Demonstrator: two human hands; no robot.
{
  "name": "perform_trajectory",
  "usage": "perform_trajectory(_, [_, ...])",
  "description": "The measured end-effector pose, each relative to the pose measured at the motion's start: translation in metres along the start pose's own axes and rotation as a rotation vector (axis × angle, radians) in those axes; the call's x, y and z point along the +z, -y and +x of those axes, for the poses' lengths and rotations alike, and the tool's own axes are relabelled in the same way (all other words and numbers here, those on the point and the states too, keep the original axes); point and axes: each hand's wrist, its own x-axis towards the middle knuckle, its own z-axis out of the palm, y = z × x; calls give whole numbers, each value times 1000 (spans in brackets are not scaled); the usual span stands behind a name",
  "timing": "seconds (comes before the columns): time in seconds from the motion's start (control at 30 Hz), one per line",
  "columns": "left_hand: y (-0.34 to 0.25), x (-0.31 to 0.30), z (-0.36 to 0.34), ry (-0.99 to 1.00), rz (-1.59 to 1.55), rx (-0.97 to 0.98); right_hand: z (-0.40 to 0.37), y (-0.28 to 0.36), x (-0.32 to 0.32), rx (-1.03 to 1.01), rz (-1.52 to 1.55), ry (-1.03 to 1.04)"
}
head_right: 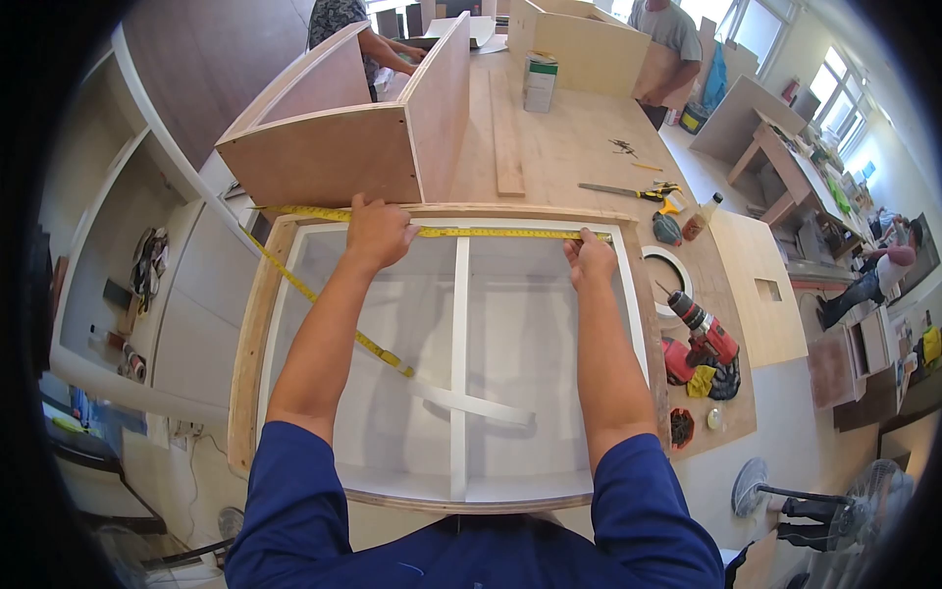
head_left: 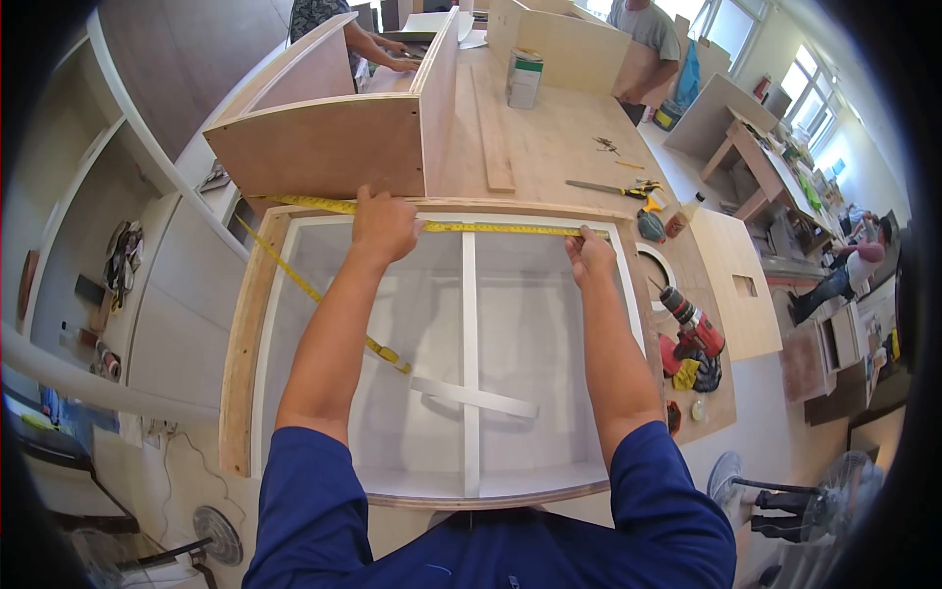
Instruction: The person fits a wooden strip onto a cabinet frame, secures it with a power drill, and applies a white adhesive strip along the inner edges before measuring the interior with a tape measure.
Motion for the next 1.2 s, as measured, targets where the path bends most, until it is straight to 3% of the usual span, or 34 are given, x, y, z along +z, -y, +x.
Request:
perform_trajectory(0.2, [3, 9, 1, -89, -27, 19, 1, 0, 2, 11, 17, -37])
perform_trajectory(1.2, [1, 10, 1, -51, 0, 10, -4, 4, 6, 19, -1, -43])
